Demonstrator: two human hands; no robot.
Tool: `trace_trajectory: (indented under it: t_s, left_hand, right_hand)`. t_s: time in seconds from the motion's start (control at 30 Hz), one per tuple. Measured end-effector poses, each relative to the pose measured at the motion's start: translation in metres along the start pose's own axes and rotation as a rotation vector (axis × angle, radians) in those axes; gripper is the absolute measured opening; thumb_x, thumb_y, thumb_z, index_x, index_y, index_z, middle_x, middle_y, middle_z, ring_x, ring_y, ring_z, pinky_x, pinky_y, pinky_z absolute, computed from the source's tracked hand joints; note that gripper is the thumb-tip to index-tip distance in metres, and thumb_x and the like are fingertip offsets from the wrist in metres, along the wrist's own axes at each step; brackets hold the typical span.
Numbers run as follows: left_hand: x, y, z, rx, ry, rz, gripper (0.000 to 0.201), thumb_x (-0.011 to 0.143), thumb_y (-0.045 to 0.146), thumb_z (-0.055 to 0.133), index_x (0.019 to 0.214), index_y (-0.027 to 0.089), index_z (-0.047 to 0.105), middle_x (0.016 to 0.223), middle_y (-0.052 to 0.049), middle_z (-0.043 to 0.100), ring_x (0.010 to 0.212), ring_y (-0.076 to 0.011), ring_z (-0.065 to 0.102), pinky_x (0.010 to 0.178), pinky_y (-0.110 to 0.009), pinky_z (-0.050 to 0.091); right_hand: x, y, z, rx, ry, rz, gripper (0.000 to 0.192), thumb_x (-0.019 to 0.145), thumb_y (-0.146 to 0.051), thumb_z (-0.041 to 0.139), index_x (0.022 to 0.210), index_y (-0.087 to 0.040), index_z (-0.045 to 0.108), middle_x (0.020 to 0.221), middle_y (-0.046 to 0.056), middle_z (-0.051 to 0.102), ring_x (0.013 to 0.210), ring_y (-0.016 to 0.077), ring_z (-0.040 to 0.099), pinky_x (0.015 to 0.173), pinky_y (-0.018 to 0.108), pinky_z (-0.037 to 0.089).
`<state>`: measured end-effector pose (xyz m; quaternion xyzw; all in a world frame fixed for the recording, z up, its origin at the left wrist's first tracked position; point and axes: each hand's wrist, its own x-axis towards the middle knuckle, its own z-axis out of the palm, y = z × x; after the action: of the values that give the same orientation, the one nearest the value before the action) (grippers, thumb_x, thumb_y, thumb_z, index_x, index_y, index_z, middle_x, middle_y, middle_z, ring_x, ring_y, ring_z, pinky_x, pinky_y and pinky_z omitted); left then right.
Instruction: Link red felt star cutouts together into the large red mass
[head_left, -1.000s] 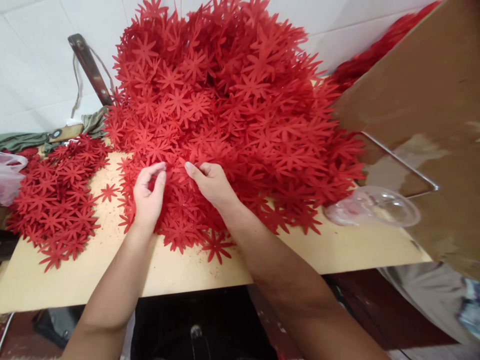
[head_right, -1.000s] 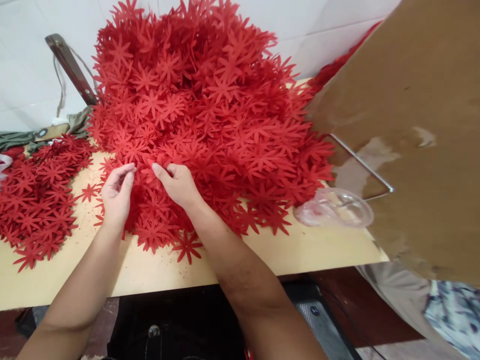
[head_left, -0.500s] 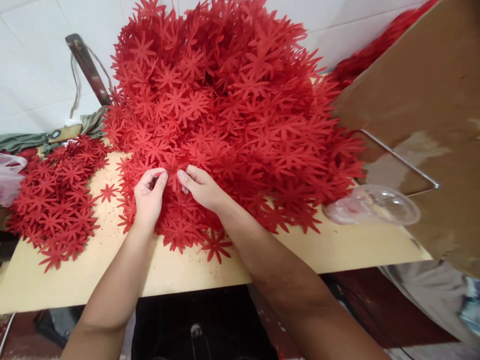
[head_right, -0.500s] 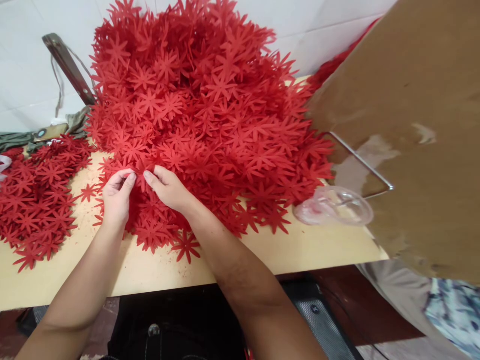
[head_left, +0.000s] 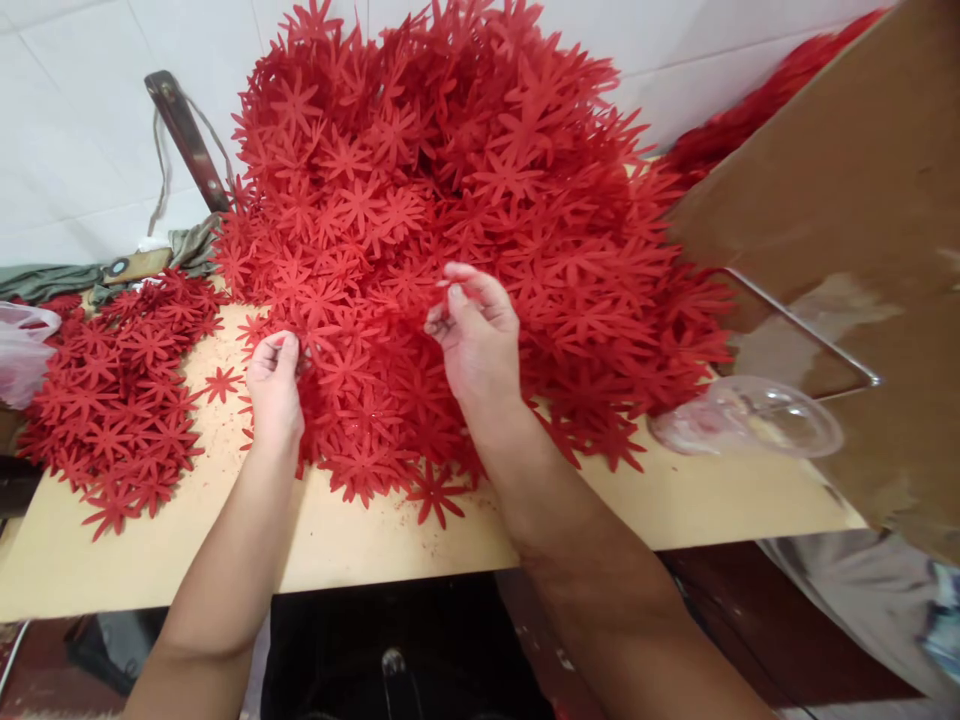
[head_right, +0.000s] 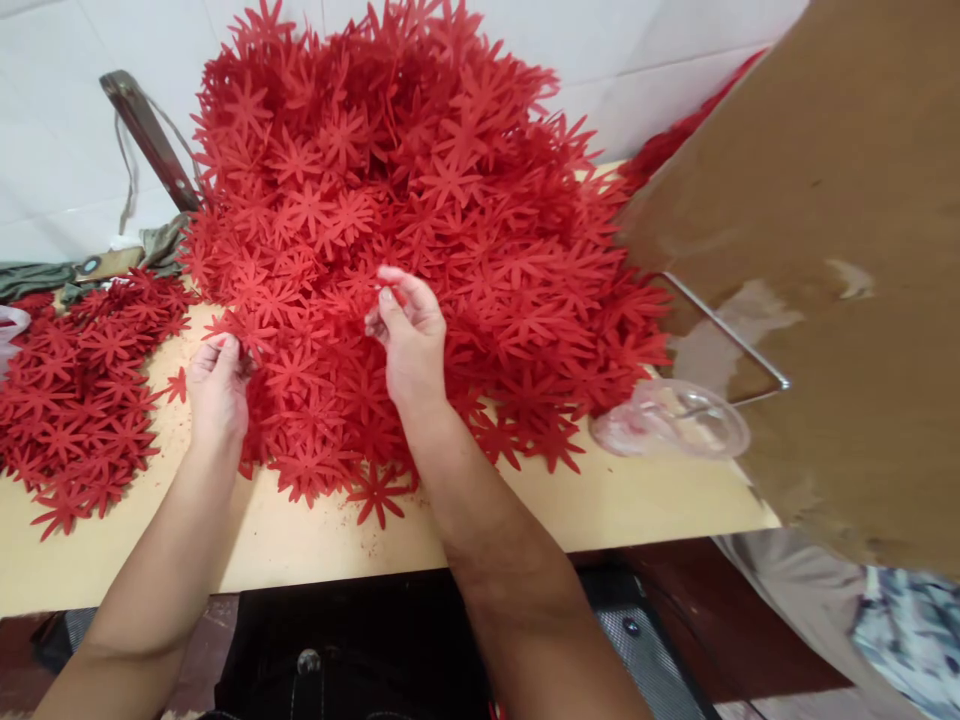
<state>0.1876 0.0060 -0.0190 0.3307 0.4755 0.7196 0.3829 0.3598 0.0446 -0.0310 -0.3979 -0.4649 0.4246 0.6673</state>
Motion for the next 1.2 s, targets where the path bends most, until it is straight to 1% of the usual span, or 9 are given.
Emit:
trace_trajectory:
  t_s: [0.13,0.27,0.37,0.47,0.6,0.7,0.87,1.07,1.2]
  left_hand:
    - [0.000,0.000,0.000,0.081,-0.044,0.022,0.038,0.055,0.044,0.078,0.071,0.018,0.057,0.064,0.005,0.056,0.056,-0.0049,0.050,0.059,-0.018,0.042]
    - [-0.013,-0.001,0.007,0.253,-0.193,0.094,0.031,0.064,0.044,0.072,0.069,0.018,0.057,0.066,0.003,0.058,0.061,-0.0073,0.051,0.062,-0.021,0.042]
    - [-0.016,-0.001,0.008,0.288,-0.243,0.100,0.031,0.066,0.045,0.070,0.068,0.018,0.055,0.065,0.002,0.057,0.062,-0.0084,0.051,0.062,-0.022,0.042]
    - [-0.017,-0.002,0.009,0.287,-0.267,0.092,0.033,0.066,0.046,0.070,0.066,0.018,0.053,0.064,0.003,0.056,0.061,-0.0085,0.050,0.062,-0.022,0.042]
    - [-0.020,-0.002,0.011,0.293,-0.279,0.092,0.034,0.065,0.047,0.071,0.065,0.018,0.051,0.061,0.004,0.053,0.058,-0.0075,0.048,0.062,-0.022,0.042]
    - [-0.022,-0.003,0.012,0.302,-0.279,0.101,0.033,0.066,0.045,0.070,0.064,0.018,0.052,0.061,0.004,0.053,0.057,-0.0071,0.047,0.061,-0.021,0.042]
    - [-0.021,-0.003,0.007,0.411,-0.212,0.280,0.023,0.075,0.038,0.065,0.068,0.018,0.055,0.066,0.003,0.056,0.063,-0.0087,0.050,0.064,-0.022,0.041]
    - [-0.021,-0.004,0.000,0.659,-0.255,0.613,0.014,0.079,0.030,0.061,0.072,0.019,0.060,0.074,0.000,0.062,0.074,-0.0120,0.055,0.075,-0.026,0.043]
    - [-0.021,-0.004,0.002,0.663,-0.247,0.635,0.012,0.079,0.027,0.062,0.072,0.018,0.061,0.074,0.000,0.063,0.074,-0.0108,0.056,0.076,-0.025,0.044]
  right_hand:
    - [-0.002,0.003,-0.001,-0.385,-0.025,-0.303,0.053,0.084,-0.045,0.047,0.133,-0.025,0.040,0.134,0.013,0.043,0.115,0.0230,0.050,0.093,0.043,0.045]
    - [-0.021,-0.017,0.011,-0.669,-0.025,-0.484,0.035,0.086,-0.040,0.047,0.117,-0.026,0.058,0.143,0.008,0.038,0.134,0.0293,0.033,0.109,0.055,0.024]
    - [-0.027,-0.026,0.017,-0.690,-0.068,-0.524,0.026,0.085,-0.038,0.050,0.103,-0.026,0.065,0.134,0.006,0.051,0.130,0.0272,0.039,0.109,0.052,0.025]
    - [-0.026,-0.023,0.020,-0.594,-0.190,-0.476,0.019,0.082,-0.036,0.055,0.090,-0.023,0.067,0.107,0.007,0.066,0.109,0.0219,0.055,0.101,0.043,0.038]
    - [-0.024,-0.016,0.022,-0.435,-0.341,-0.276,0.014,0.079,-0.032,0.058,0.075,-0.018,0.061,0.079,0.005,0.065,0.081,0.0165,0.059,0.081,0.034,0.046]
    - [-0.024,-0.017,0.022,-0.350,-0.384,-0.173,0.013,0.079,-0.029,0.055,0.073,-0.018,0.056,0.076,0.004,0.061,0.077,0.0149,0.057,0.073,0.030,0.046]
    - [-0.028,-0.025,0.021,-0.373,-0.151,-0.287,0.018,0.077,-0.035,0.060,0.073,-0.019,0.053,0.077,0.004,0.057,0.074,0.0140,0.052,0.071,0.029,0.044]
    - [-0.033,-0.028,0.026,-0.267,-0.361,0.066,0.040,0.074,-0.055,0.059,0.062,-0.018,0.048,0.054,-0.004,0.047,0.051,0.0066,0.040,0.052,0.025,0.033]
    - [-0.028,-0.028,0.028,-0.066,-0.418,0.211,0.047,0.064,-0.063,0.063,0.064,-0.018,0.050,0.054,-0.004,0.052,0.049,0.0052,0.041,0.051,0.023,0.035]
